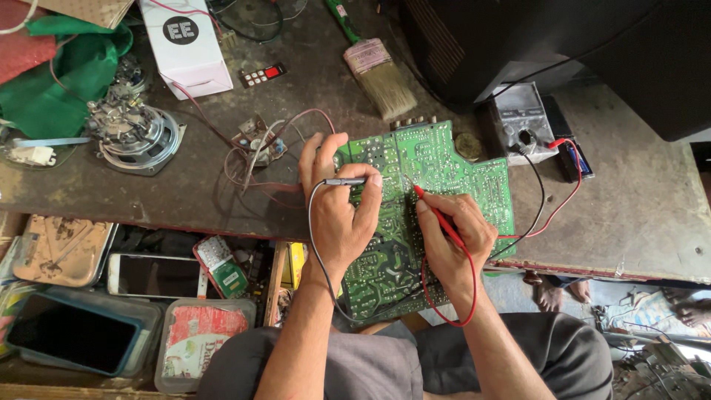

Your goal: The person tests a green circuit board with a multimeter, then uses a soldering iron to reflow solder joints on the board. They continue testing with the multimeter afterward.

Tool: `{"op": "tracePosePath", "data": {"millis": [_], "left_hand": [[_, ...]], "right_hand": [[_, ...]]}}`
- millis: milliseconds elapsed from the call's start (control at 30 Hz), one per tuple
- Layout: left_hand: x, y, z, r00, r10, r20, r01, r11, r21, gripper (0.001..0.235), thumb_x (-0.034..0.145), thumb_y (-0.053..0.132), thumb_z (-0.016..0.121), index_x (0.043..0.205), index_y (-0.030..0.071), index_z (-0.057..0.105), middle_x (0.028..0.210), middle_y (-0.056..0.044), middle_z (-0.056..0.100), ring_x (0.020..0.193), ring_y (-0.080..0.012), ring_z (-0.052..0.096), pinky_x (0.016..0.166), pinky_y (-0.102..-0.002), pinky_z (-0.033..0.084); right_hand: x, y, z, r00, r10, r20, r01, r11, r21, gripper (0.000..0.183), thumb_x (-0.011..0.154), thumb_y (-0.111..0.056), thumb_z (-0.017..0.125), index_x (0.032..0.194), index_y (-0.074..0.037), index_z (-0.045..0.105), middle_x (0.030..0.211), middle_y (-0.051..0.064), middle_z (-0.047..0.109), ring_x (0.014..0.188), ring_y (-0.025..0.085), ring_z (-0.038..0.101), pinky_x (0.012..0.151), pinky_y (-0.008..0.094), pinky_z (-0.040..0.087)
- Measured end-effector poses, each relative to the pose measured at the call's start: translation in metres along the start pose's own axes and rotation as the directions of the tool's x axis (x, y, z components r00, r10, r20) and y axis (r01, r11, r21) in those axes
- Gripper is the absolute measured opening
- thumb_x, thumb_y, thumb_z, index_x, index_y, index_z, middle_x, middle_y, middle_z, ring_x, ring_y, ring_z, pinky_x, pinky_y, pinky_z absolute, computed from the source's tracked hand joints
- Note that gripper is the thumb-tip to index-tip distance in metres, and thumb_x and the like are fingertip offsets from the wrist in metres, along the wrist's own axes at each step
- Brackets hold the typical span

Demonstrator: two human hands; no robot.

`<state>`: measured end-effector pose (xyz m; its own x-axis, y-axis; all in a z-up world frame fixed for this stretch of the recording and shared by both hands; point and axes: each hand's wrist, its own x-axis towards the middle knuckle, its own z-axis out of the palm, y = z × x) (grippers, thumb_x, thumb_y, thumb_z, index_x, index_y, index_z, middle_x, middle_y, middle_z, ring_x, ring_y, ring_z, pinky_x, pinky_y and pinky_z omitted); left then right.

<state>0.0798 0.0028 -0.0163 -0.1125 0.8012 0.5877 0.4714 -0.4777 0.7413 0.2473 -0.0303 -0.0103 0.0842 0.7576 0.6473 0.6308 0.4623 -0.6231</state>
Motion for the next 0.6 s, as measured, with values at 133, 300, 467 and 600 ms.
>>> {"op": "tracePosePath", "data": {"millis": [133,300,467,600], "left_hand": [[0.003,0.003,-0.002,1.0,0.006,0.006,-0.006,1.0,0.012,0.012,0.096,0.018,0.07,0.095,0.007,0.073,0.146,-0.016,0.05,0.146,-0.0433,0.037,0.122,-0.053,0.03],[-0.001,-0.004,0.002,1.0,0.021,-0.018,-0.021,1.0,0.004,0.01,0.099,0.017,0.07,0.1,0.007,0.072,0.15,-0.015,0.05,0.15,-0.0426,0.037,0.128,-0.052,0.031],[0.001,0.001,-0.001,1.0,-0.002,-0.022,0.002,1.0,-0.009,0.01,0.096,0.017,0.07,0.095,0.007,0.073,0.146,-0.016,0.051,0.146,-0.0442,0.037,0.124,-0.054,0.03],[0.002,-0.002,-0.001,1.0,-0.018,-0.004,0.018,1.0,-0.012,0.017,0.098,0.023,0.072,0.094,0.007,0.075,0.144,-0.016,0.053,0.144,-0.0434,0.039,0.122,-0.053,0.031]], "right_hand": [[0.002,-0.004,0.0,1.0,0.008,0.002,-0.008,1.0,-0.023,0.013,0.089,0.002,0.079,0.101,-0.001,0.075,0.091,0.01,0.075,0.078,0.016,0.069,0.071,0.027,0.054],[0.0,-0.001,-0.002,0.999,0.041,0.011,-0.041,0.999,-0.02,0.011,0.092,0.003,0.079,0.101,0.0,0.074,0.087,0.009,0.072,0.074,0.016,0.066,0.068,0.027,0.05],[-0.001,-0.001,-0.002,1.0,0.017,0.008,-0.017,1.0,0.015,0.01,0.091,0.003,0.077,0.099,-0.001,0.072,0.088,0.008,0.07,0.074,0.013,0.064,0.068,0.026,0.049],[-0.009,0.008,-0.005,0.996,0.086,0.014,-0.087,0.994,0.058,0.008,0.089,0.004,0.075,0.094,-0.001,0.07,0.085,0.007,0.068,0.07,0.011,0.059,0.065,0.025,0.046]]}}
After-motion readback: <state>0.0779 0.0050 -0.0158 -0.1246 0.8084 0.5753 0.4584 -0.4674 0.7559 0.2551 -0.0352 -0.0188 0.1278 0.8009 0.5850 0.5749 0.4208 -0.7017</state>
